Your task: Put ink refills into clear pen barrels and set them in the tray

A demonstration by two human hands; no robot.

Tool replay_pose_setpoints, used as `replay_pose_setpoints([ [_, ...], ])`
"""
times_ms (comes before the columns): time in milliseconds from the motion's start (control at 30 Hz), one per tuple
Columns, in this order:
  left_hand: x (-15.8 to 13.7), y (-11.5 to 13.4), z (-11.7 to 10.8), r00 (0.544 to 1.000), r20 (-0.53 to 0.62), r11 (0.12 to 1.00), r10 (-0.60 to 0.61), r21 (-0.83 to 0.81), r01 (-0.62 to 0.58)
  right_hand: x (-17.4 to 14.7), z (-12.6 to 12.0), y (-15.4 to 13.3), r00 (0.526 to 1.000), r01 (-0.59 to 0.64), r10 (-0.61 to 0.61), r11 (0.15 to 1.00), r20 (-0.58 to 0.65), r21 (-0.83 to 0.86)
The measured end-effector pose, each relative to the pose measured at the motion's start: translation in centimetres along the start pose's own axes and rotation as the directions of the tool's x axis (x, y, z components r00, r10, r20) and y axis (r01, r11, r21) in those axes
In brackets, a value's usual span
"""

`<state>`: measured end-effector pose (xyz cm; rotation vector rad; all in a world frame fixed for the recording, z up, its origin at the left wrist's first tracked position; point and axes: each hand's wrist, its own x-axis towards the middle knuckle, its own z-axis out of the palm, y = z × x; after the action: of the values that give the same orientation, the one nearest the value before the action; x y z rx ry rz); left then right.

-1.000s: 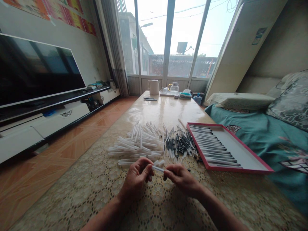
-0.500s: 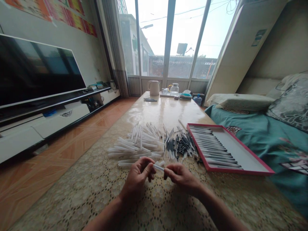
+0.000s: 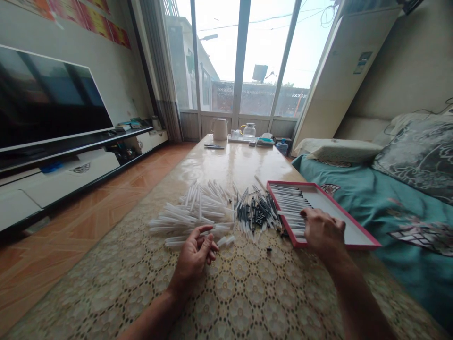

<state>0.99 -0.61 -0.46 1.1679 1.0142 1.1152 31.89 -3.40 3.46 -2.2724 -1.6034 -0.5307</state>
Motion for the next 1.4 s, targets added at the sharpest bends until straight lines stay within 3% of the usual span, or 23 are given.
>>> replay_pose_setpoints([
  [133,0.0,0.2,0.0,1.000,-0.002,1.000,0.006,0.014,-0.006,-0.2,0.0,2.8,0.986,-0.109,0.125,0.984,0.114,-0.138],
  [300,0.0,0.3,0.0,1.000,-0.005,1.000,0.002,0.017,-0.002,-0.6,-0.4,4.0,0.949,-0.094,0.149,0.975,0.278,-0.204],
  [467,-0.1,0.4,0.0,1.000,-0.012,1.000,-0.003,0.006,0.003,-0.5,-0.4,3.7,0.919,-0.084,0.150,0.978,0.364,-0.193],
  [933,-0.2,0.5,0.1,1.000,-0.021,1.000,-0.011,-0.015,0.011,-1.1,0.3,3.9,0.973,-0.034,0.062,0.991,0.220,-0.128],
  [1133,-0.1,0.5,0.1,0.999,-0.042,1.000,-0.009,-0.024,0.008,-0.4,-0.5,3.0,0.975,-0.084,0.103,0.991,0.197,-0.104],
  [1200,-0.1,0.7,0.0,0.995,-0.099,0.999,0.018,-0.035,-0.022,0.1,-0.8,1.6,0.983,-0.100,0.100,0.995,0.155,-0.005],
  [1267,-0.2,0.9,0.0,0.985,-0.169,0.997,0.039,-0.057,-0.049,0.4,-0.9,-0.5,0.993,-0.048,0.022,0.974,0.118,0.219],
  [1333,-0.2,0.9,-0.1,0.975,-0.217,0.995,0.036,-0.085,-0.055,0.2,-0.6,-3.2,0.990,0.066,-0.119,0.876,0.082,0.478],
  [1400,-0.1,0.8,-0.2,0.972,-0.234,0.994,0.016,-0.106,-0.042,-0.4,0.0,-6.2,0.965,0.143,-0.250,0.765,0.085,0.628],
])
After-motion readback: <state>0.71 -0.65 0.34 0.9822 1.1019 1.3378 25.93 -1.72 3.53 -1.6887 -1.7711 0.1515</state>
